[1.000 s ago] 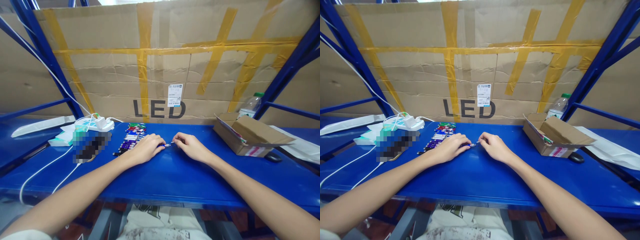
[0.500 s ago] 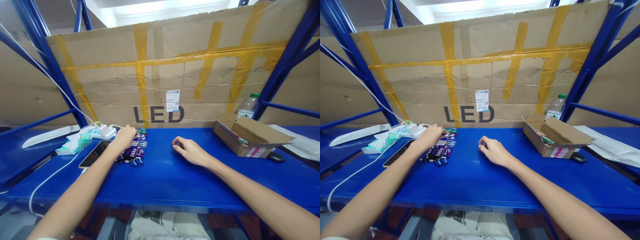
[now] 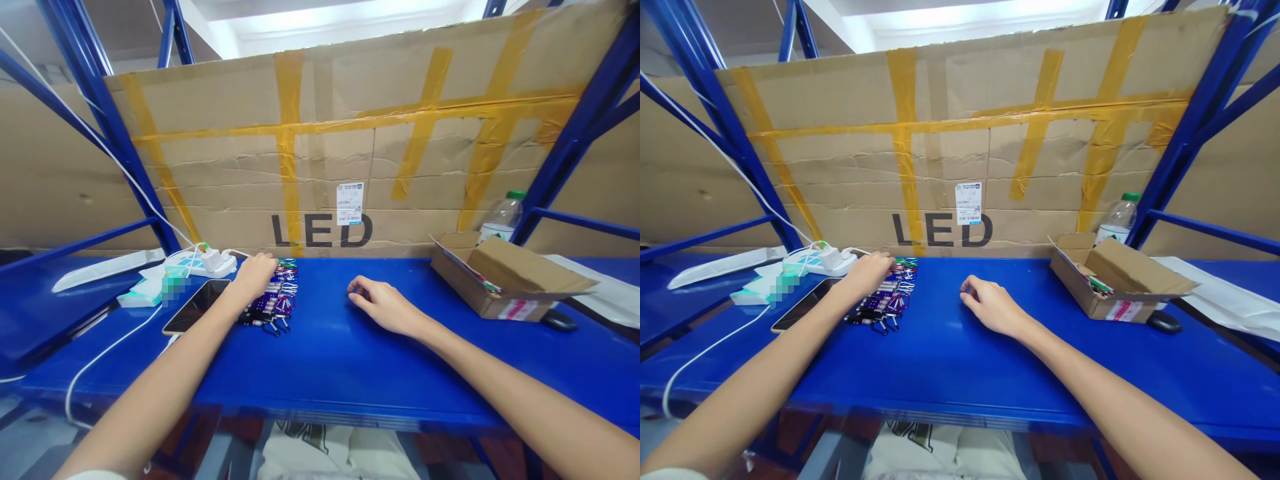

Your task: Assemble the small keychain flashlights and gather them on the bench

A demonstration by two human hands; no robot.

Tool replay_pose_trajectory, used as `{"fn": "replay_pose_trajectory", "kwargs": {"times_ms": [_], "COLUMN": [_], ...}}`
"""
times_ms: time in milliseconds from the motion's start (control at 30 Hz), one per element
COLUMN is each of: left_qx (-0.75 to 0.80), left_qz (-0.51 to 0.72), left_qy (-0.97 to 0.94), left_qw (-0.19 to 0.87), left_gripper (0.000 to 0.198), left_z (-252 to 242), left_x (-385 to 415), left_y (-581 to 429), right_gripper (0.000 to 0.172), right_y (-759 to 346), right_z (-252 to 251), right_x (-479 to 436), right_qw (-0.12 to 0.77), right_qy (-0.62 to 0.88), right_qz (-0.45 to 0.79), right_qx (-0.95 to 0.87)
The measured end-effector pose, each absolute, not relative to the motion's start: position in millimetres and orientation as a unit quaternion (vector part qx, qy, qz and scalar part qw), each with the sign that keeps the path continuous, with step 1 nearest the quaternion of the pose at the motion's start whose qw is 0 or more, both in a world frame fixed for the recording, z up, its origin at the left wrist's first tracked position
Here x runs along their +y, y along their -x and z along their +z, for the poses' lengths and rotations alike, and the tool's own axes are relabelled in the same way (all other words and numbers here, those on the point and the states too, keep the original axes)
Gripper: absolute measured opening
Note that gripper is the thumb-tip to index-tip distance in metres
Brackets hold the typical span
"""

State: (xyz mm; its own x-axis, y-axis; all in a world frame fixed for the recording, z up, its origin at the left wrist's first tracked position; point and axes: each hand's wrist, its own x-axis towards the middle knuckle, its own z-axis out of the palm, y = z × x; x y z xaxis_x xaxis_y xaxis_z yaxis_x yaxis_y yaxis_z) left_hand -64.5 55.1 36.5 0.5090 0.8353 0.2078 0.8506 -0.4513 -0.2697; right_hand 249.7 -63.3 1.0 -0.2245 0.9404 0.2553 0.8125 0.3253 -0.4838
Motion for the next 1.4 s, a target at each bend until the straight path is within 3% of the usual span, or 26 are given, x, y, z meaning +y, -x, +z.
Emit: {"fn": "replay_pose_trajectory", "kwargs": {"times_ms": [667, 1167, 1400], "left_qx": [-0.502, -0.505, -0.495], "left_qz": [-0.021, -0.008, -0.043], "left_qy": [0.854, 0.854, 0.858], "left_qw": [0.135, 0.127, 0.133], "left_gripper": [0.029, 0.022, 0.034], "left_z": [36.2, 36.8, 30.3], "left_x": [52.5, 48.8, 55.7], "left_y": [60.6, 56.6, 59.6], "right_gripper": [0.015, 0.017, 0.015], "right_y": [-247.4, -246.6, -247.7], "right_z": [4.0, 5.1, 4.9], "right_x": [-65.6, -65.3, -65.4], "right_qw": [0.230, 0.220, 0.221], "right_qy": [0.578, 0.586, 0.589], "right_qz": [0.148, 0.154, 0.156], "right_qx": [-0.769, -0.764, -0.762]}}
